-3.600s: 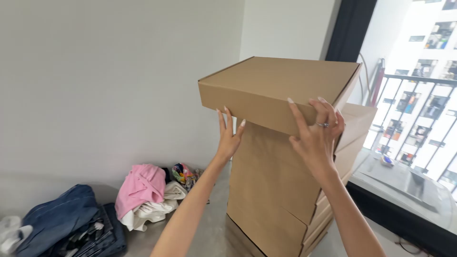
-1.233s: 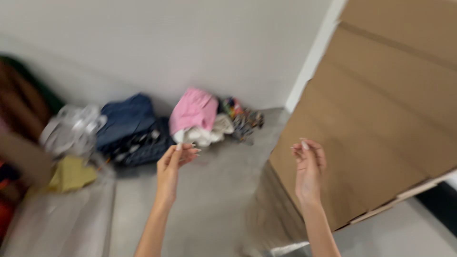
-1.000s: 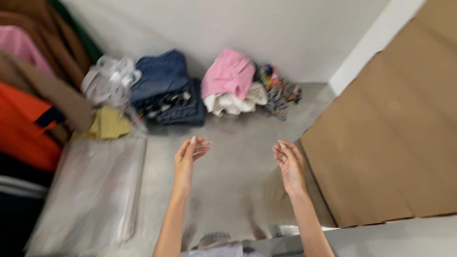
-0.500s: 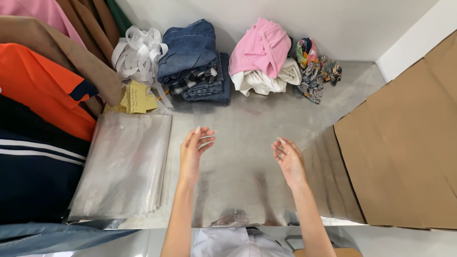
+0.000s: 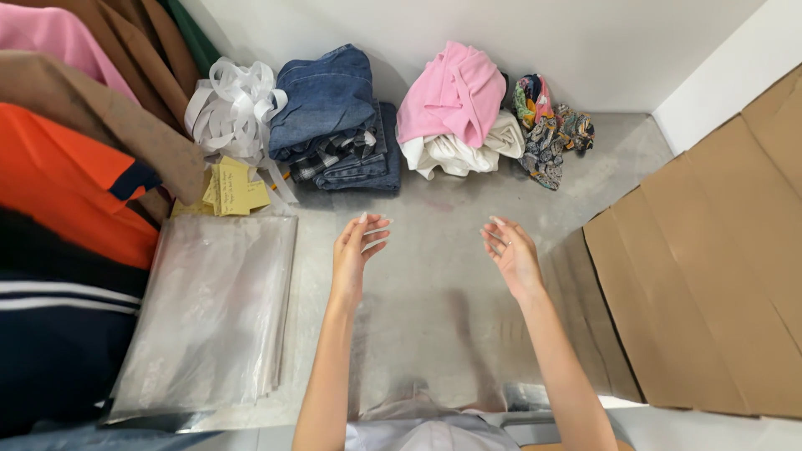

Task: The person picks up folded jeans and a checkered shirt from a pile on a table, places them onto hangers, and hangs them on a clothing rack. The person repeats this process for another pair of denim shorts.

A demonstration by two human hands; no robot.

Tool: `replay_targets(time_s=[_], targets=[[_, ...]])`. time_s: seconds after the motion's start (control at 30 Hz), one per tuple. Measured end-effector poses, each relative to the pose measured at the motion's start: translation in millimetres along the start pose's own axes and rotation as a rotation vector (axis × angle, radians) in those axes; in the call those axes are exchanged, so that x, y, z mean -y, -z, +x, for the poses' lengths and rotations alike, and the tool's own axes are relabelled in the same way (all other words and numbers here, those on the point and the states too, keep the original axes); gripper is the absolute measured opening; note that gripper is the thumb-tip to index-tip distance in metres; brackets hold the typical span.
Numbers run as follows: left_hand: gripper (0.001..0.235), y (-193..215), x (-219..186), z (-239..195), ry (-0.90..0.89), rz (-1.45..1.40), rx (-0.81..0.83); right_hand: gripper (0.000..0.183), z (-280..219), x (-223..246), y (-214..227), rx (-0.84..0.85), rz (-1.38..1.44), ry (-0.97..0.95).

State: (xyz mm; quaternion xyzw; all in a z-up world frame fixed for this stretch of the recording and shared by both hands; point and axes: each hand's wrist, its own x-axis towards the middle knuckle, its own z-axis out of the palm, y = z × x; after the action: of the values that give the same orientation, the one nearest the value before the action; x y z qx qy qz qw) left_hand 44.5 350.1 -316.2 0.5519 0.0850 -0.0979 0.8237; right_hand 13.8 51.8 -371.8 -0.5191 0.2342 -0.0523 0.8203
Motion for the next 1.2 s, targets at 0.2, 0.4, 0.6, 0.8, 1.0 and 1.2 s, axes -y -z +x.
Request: replay_targets(time_s=[0.2, 0.4, 0.6, 0.8, 1.0, 1.2], targets=[[0.034, -19, -11, 58, 0.017, 0.079, 0.027, 0.023, 60, 23, -5, -0.040, -0.049, 0.054], [0.033, -49, -19, 129, 0.044, 0.142, 0.062, 0.039, 133, 43, 7, -0.181, -0.247, 0.169], [0.035, -69, -5, 181, 0.082, 0.136, 0.119, 0.093, 239, 61, 43, -0.446, -0.618, 0.234], [0.038, -71, 3, 223, 0.125, 0.124, 0.112, 0.125, 281, 109, 35, -0.455, -0.759, 0.128], [0.039, -71, 6, 248, 0.130, 0.122, 0.068, 0.109, 331, 104, 45, -0.431, -0.854, 0.131], [0.034, -85, 42, 263, 0.152, 0.022, 0.076, 0.062, 452, 18, 181, -0.701, -0.978, 0.208]])
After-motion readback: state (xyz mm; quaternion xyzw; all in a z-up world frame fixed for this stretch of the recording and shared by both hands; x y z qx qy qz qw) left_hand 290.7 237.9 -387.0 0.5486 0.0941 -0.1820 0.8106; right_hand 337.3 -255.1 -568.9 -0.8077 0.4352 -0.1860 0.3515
